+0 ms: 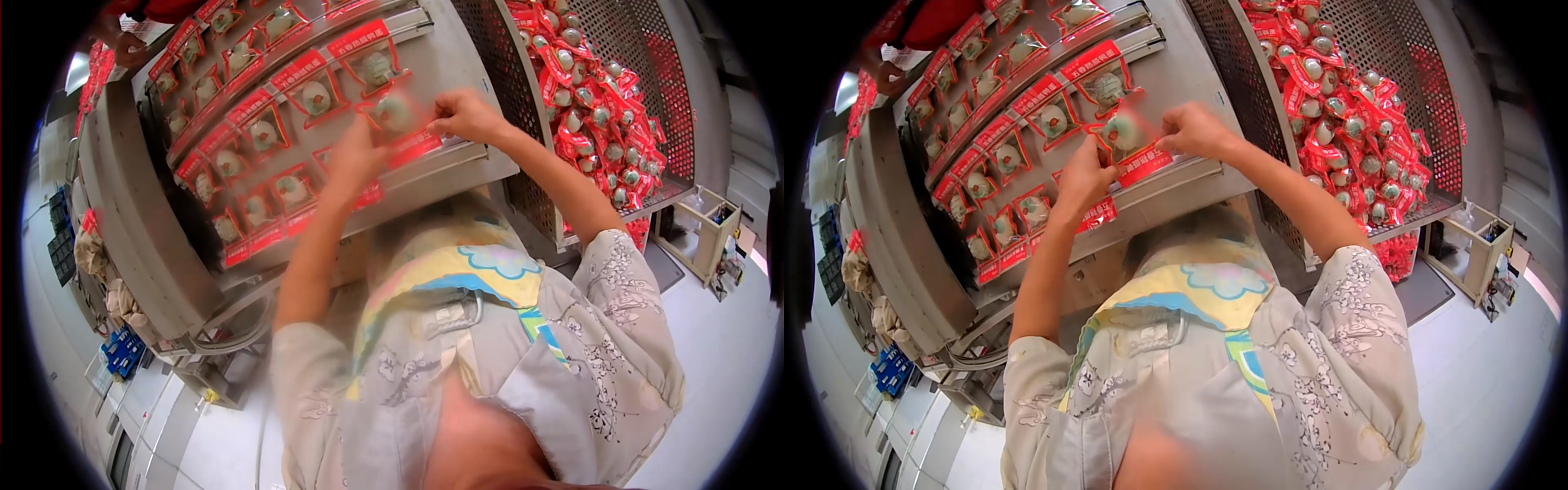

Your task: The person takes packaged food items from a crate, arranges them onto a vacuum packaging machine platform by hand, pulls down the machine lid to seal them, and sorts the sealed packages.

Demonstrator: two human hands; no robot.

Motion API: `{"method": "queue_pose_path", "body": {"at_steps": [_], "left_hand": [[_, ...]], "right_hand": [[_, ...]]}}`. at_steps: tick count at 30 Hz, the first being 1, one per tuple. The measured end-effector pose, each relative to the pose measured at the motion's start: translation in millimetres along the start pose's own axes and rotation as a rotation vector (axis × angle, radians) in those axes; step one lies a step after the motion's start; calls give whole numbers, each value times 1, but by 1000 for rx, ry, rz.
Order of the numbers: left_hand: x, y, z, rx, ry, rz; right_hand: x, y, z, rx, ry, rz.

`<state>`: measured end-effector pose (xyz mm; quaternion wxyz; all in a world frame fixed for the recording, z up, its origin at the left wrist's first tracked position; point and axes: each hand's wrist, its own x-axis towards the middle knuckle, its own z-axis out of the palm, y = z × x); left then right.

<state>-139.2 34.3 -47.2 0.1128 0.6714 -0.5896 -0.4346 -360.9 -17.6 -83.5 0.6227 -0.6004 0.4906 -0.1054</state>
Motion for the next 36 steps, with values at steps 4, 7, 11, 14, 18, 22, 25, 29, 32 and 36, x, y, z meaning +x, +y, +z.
{"method": "queue_pose_path", "body": {"at_steps": [4,7,11,14,18,22,25,29,32,36], "left_hand": [[4,-6,10,479,84,-46],[3,-4,10,536,84,-78],[-2,5,-4,304,46,-79],[-6,8,-4,311,79,-8],[1,-7,13,497,113,-54],[4,-8,2,274,26,1],[13,-10,-10,90,-89,-71],[8,0,-15,77,-7,-15],[6,9,-11,69,21,-75],[5,-5,10,417,196,9]], "right_hand": [[3,11,18,-295,173,-95],[-2,6,21,-358,177,-125],[-3,9,11,-216,23,-70],[1,10,9,-129,-33,-13],[3,4,5,-260,-58,-10],[5,-5,-5,-357,-117,89],[3,-11,-14,-361,-199,116],[5,-10,-16,-283,-255,148],[5,-11,-13,-208,-222,215],[2,-8,-4,-423,-143,135]]}}
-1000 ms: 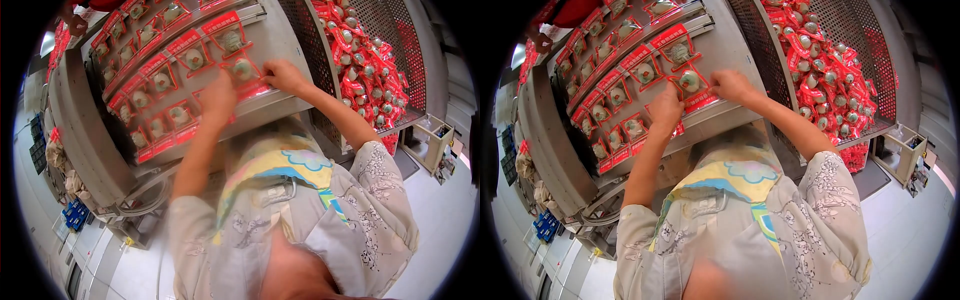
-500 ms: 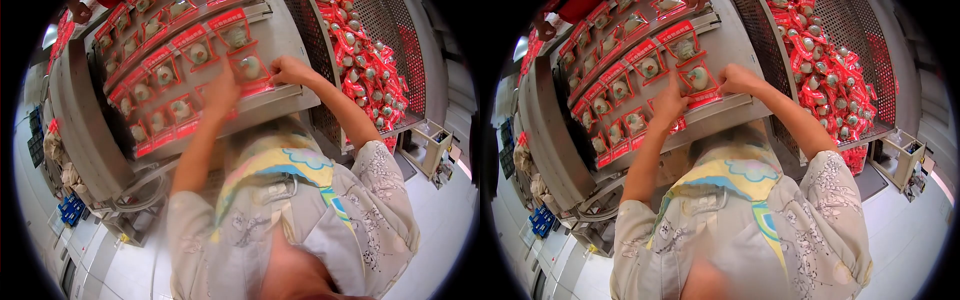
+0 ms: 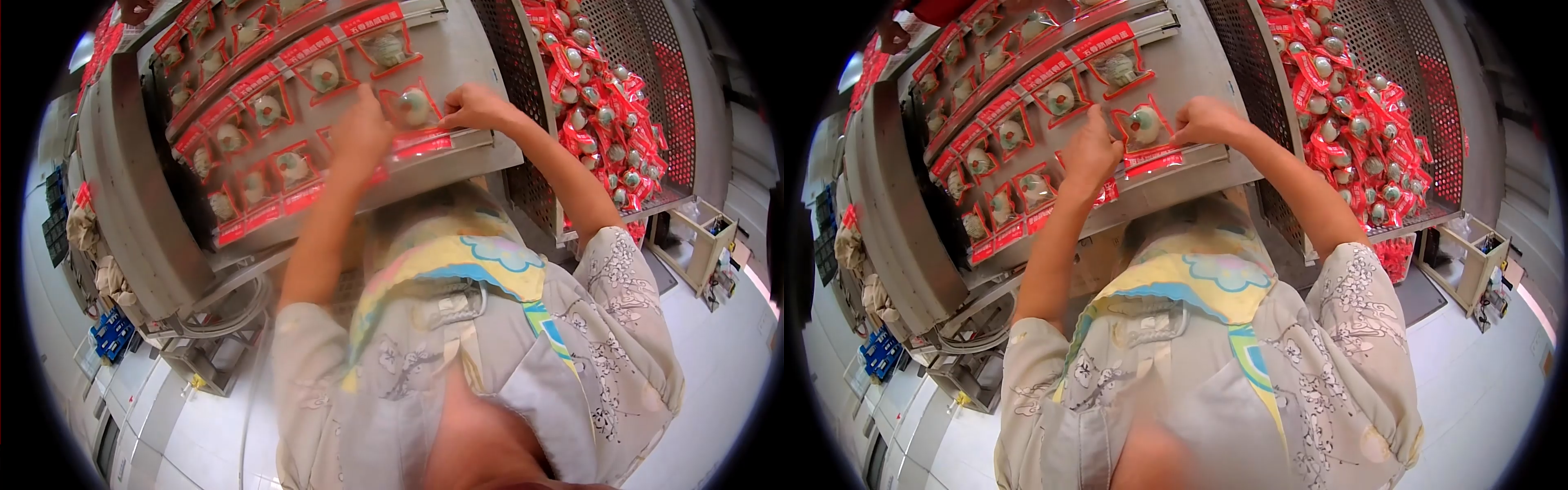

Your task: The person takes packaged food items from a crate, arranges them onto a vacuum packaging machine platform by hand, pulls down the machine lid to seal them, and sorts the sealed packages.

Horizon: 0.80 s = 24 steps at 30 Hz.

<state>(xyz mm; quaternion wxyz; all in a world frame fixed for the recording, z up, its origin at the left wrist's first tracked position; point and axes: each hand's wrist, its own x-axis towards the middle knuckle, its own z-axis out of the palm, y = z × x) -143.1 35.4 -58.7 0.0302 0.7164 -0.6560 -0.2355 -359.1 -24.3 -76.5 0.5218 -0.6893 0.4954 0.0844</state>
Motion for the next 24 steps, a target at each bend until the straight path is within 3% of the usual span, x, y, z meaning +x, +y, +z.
{"method": "queue_pose_path", "body": {"at_steps": [2,5,8,11,14,17,20,24], "left_hand": [[-7,2,0,72,66,38],[-27,20,-9,75,39,-81],[-50,20,-8,-88,400,502],[-59,14,15,-68,255,558],[-61,12,19,-65,282,534],[-70,12,22,-63,224,619],[-91,19,1,-208,370,558],[-110,-7,0,-132,498,381]], "right_hand": [[-8,-4,3,-91,55,-16],[-5,8,8,-6,99,-49],[-1,9,9,216,99,22],[5,10,17,131,96,-53],[-3,3,14,36,141,-68],[-13,3,25,20,382,-193],[-40,-10,34,-22,646,-519],[-54,-24,57,-321,601,-844]]}}
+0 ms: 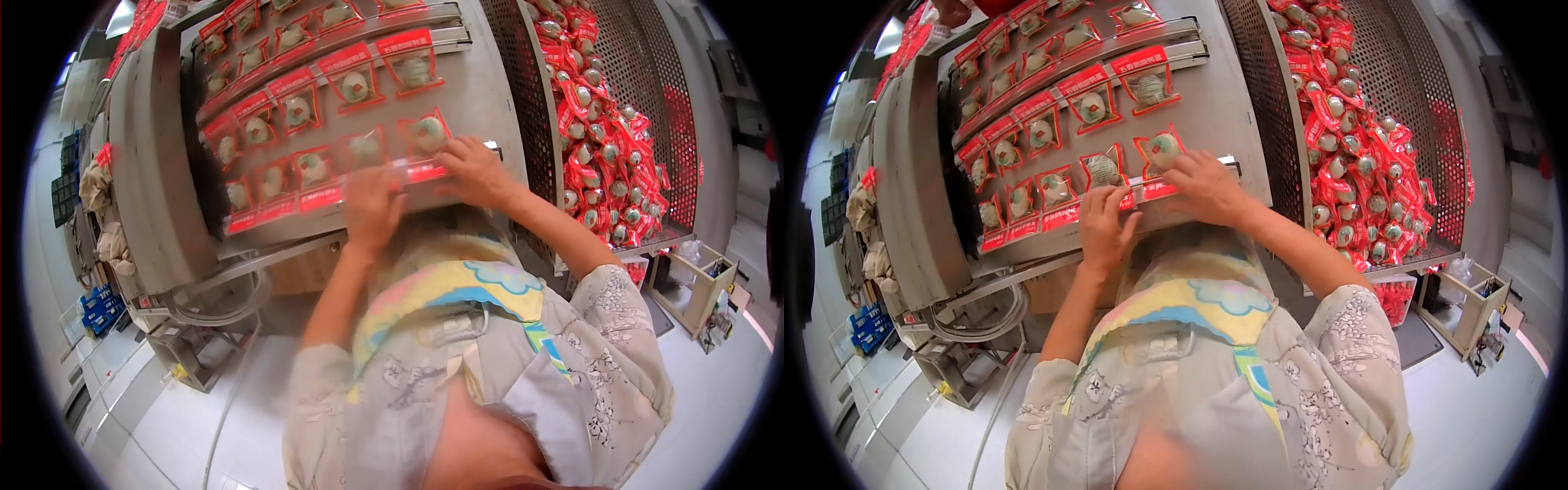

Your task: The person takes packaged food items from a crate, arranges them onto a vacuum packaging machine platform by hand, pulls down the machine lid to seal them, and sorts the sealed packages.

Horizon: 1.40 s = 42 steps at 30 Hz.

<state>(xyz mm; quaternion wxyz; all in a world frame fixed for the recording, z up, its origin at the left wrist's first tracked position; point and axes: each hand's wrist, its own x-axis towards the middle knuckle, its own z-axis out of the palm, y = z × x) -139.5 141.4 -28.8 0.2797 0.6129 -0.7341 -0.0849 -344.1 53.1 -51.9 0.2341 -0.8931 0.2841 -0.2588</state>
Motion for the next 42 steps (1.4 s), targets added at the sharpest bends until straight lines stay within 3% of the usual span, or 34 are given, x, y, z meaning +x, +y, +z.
{"method": "queue_pose_path", "body": {"at_steps": [7,10,16,18,19,20,21,22,23,24,26,29,31,33,34,39,42], "left_hand": [[-25,-25,5,-47,-41,-16],[-49,-14,-16,-185,58,50],[-164,-32,-58,-297,93,-159],[-208,-54,-76,-456,38,-382],[-225,-61,-92,-577,-22,-536],[-241,-70,-105,-711,-95,-683],[-255,-77,-123,-819,-153,-744],[-265,-84,-146,-929,-221,-796],[-271,-87,-175,-1047,-231,-792],[-279,-91,-202,-1165,-255,-790],[-304,-110,-225,-1168,-331,-783],[-332,-129,-238,-937,-175,-863],[-354,-149,-234,-982,60,-913],[-375,-164,-231,-1024,264,-960],[-385,-170,-232,-1040,359,-982],[-441,-188,-225,-877,731,-1023],[-458,-173,-255,-855,616,-1151]], "right_hand": [[-4,-5,13,-46,-88,10],[-7,-23,5,25,-131,93],[53,-116,7,150,169,134],[63,-175,15,449,78,348],[63,-200,23,672,-250,409],[63,-226,36,527,-484,379],[69,-247,40,464,-623,133],[68,-259,58,513,-690,41],[80,-290,56,782,-795,322],[87,-309,64,967,-835,409],[103,-329,101,708,-933,302],[146,-377,153,244,-790,-191],[194,-422,179,679,-672,-202],[250,-474,215,496,-673,-527],[268,-496,246,516,-512,-646],[332,-559,377,187,-371,-728],[346,-565,413,80,-525,-503]]}}
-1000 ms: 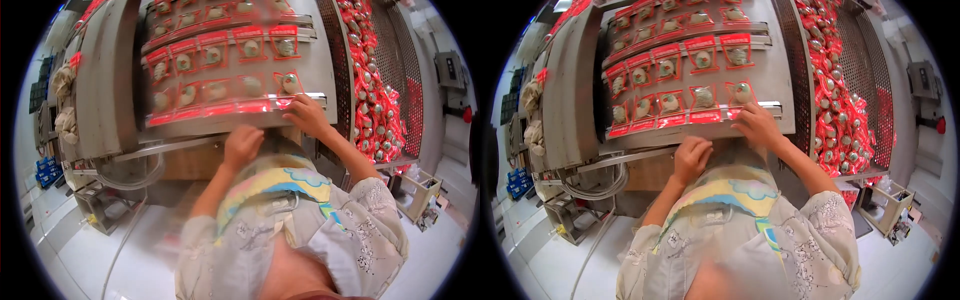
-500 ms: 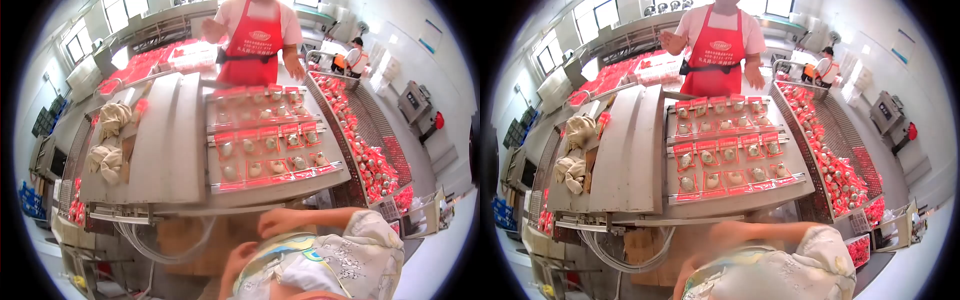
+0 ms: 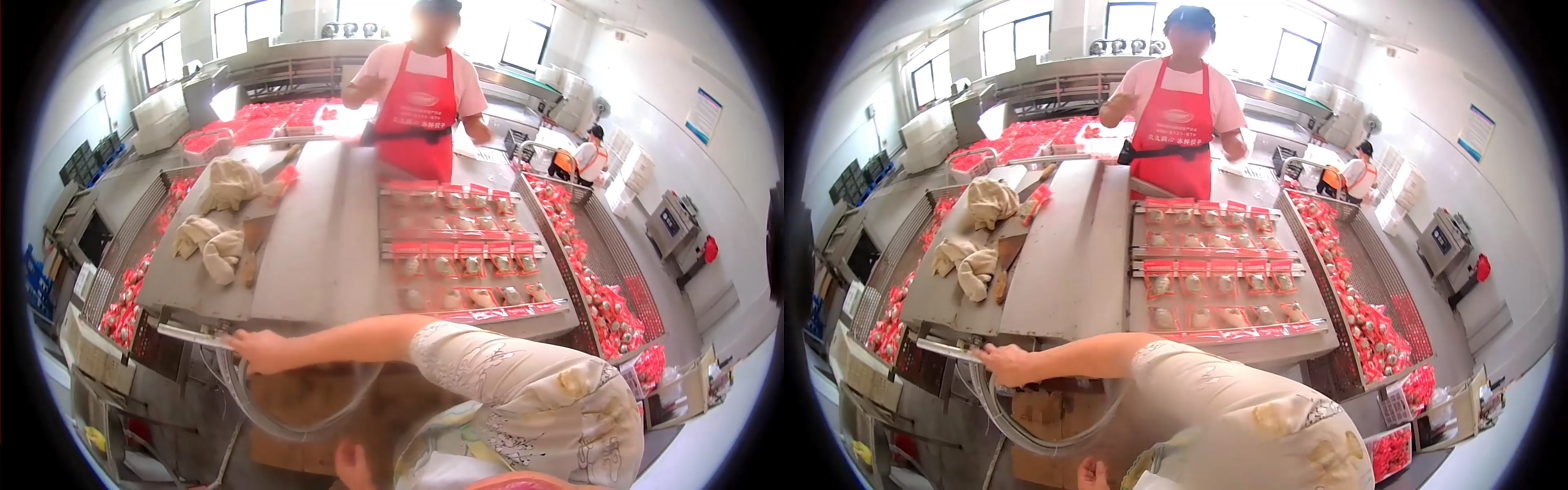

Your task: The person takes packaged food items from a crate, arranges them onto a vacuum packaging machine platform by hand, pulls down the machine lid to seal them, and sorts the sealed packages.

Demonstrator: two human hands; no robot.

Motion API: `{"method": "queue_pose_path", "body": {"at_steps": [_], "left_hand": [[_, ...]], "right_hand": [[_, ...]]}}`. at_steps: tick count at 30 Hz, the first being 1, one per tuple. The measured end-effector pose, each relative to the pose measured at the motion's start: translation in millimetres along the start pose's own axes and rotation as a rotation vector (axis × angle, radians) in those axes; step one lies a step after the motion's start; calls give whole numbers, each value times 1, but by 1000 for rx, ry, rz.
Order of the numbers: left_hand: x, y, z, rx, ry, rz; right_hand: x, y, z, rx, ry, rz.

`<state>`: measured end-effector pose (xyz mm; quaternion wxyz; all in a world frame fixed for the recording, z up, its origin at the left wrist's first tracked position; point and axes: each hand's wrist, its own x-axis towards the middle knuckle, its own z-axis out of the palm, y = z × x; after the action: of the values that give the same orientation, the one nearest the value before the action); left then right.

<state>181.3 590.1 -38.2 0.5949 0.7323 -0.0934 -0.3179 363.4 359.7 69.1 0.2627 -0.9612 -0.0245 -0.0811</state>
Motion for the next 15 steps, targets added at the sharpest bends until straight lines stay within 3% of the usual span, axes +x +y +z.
{"method": "queue_pose_path", "body": {"at_steps": [3,7,10,12,15], "left_hand": [[-16,14,-8,135,95,6],[-26,22,-5,41,102,9],[-23,19,5,-41,84,17],[-4,-25,11,-107,93,117],[-7,-21,19,-39,67,176]], "right_hand": [[7,0,1,-91,-17,80],[-3,6,-33,285,-342,389],[-3,18,-5,27,-91,225],[-3,17,-6,32,-47,232],[-8,23,0,2,7,235]]}}
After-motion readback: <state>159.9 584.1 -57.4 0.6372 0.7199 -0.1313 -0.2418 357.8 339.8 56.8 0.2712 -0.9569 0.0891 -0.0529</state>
